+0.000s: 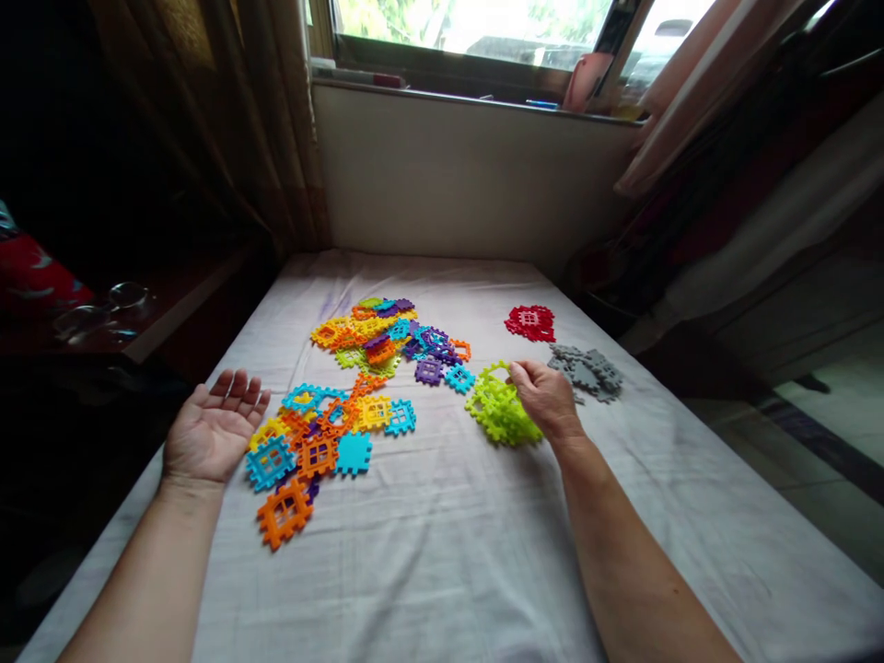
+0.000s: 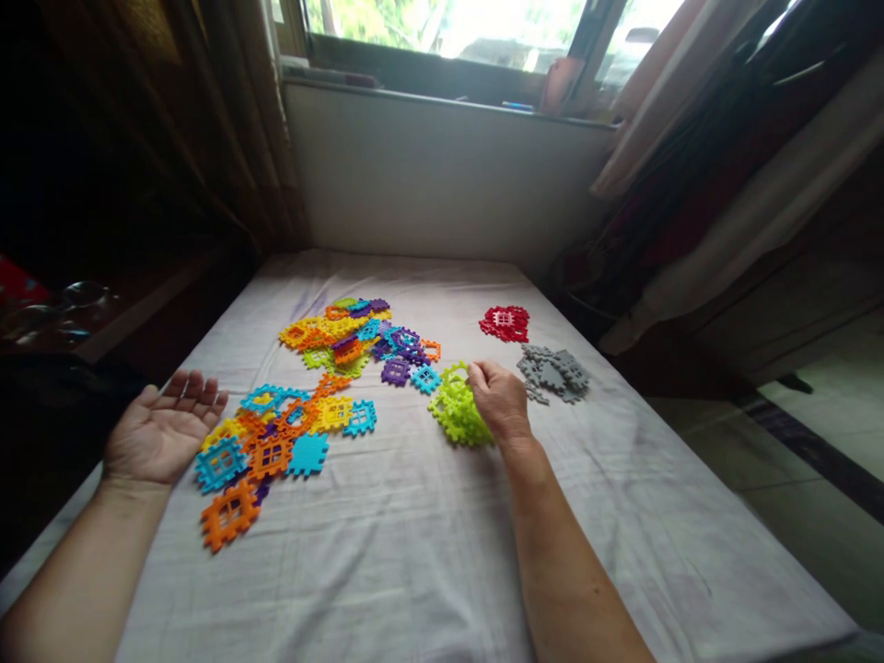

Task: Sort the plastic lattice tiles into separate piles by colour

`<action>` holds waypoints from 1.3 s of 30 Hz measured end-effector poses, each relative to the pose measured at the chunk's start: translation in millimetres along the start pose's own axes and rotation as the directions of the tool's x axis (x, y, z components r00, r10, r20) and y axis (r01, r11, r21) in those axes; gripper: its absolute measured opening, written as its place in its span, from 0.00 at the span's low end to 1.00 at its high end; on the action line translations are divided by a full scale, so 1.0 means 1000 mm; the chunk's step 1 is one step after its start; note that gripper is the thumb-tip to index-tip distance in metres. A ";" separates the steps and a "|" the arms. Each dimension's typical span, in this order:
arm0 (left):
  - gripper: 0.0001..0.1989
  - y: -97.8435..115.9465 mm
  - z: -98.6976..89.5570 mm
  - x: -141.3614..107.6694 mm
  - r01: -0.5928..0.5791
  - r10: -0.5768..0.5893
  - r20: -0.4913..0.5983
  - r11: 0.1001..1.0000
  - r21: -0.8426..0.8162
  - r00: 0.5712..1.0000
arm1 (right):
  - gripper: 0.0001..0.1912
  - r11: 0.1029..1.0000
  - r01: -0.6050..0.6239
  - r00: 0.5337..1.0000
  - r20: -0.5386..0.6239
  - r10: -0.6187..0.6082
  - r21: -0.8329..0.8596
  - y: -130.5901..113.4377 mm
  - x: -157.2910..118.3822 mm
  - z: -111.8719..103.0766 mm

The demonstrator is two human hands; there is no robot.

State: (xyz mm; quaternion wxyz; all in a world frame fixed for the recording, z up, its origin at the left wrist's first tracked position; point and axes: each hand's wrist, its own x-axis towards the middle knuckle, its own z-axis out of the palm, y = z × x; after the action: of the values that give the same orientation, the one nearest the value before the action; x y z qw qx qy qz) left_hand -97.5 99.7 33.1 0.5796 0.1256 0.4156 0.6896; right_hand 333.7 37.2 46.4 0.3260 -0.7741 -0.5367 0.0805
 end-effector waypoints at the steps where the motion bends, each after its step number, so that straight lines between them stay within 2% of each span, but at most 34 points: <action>1: 0.09 0.000 -0.001 0.001 -0.002 0.001 0.007 1.000 0.013 1.000 | 0.19 0.999 -0.017 1.000 0.009 0.017 -0.042 0.009 -0.002 -0.004; 4: 0.08 0.000 -0.003 0.001 -0.005 0.004 0.026 0.999 0.047 1.000 | 0.19 0.976 -0.021 1.000 0.017 0.026 -0.217 0.019 -0.008 -0.008; 8: 0.10 0.002 -0.002 -0.001 -0.004 0.002 0.023 0.998 0.069 1.000 | 0.21 0.925 0.101 0.995 0.032 -0.096 -0.367 0.004 -0.011 0.001; 10: 0.10 0.002 -0.001 -0.001 -0.007 0.005 0.022 0.997 0.071 1.000 | 0.27 0.896 0.192 0.980 0.120 -0.156 -0.401 -0.008 -0.012 0.010; 12: 0.08 0.001 -0.002 -0.001 -0.011 0.009 0.029 0.997 0.070 1.000 | 0.31 0.870 0.256 0.955 0.251 -0.160 -0.421 -0.019 -0.013 0.018; 15: 0.05 0.001 -0.004 -0.001 -0.022 0.018 0.051 0.998 0.065 0.999 | 0.28 0.857 0.274 0.926 0.360 -0.113 -0.436 -0.027 -0.017 0.024; 18: 0.05 0.001 -0.004 -0.002 -0.023 0.020 0.058 0.998 0.053 0.998 | 0.25 0.860 0.259 0.935 0.336 -0.110 -0.439 -0.023 -0.022 0.023; 22: 0.09 0.002 0.000 -0.004 0.001 -0.001 0.001 1.000 0.006 1.000 | 0.23 0.852 0.263 0.931 0.352 -0.100 -0.454 -0.017 -0.026 0.014; 27: 0.09 0.002 -0.001 -0.002 0.014 -0.014 0.001 1.000 -0.002 1.000 | 0.27 0.818 0.303 0.928 0.348 -0.135 -0.490 -0.038 -0.017 0.011; 31: 0.09 0.002 -0.002 0.001 0.019 -0.019 0.002 1.000 -0.010 1.000 | 0.36 0.838 0.263 0.907 0.418 -0.045 -0.479 -0.069 0.005 0.033; 33: 0.10 0.002 -0.002 0.002 0.026 -0.026 -0.017 0.999 -0.023 0.999 | 0.35 0.848 0.245 0.903 0.429 -0.023 -0.469 -0.079 0.017 0.050; 36: 0.10 0.002 -0.003 0.004 0.025 -0.025 -0.007 0.999 -0.030 1.000 | 0.29 0.862 0.287 0.906 0.410 -0.102 -0.419 -0.087 0.036 0.075; 39: 0.10 0.002 -0.004 0.005 0.031 -0.031 0.002 0.999 -0.039 1.000 | 0.28 0.880 0.287 0.919 0.367 -0.142 -0.378 -0.094 0.054 0.091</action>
State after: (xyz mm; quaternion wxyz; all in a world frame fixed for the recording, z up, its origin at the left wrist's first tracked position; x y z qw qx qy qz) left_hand -102.5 102.8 30.5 0.5928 0.1084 0.4036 0.6884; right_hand 239.7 142.7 44.0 0.0627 -0.7366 -0.6714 0.0522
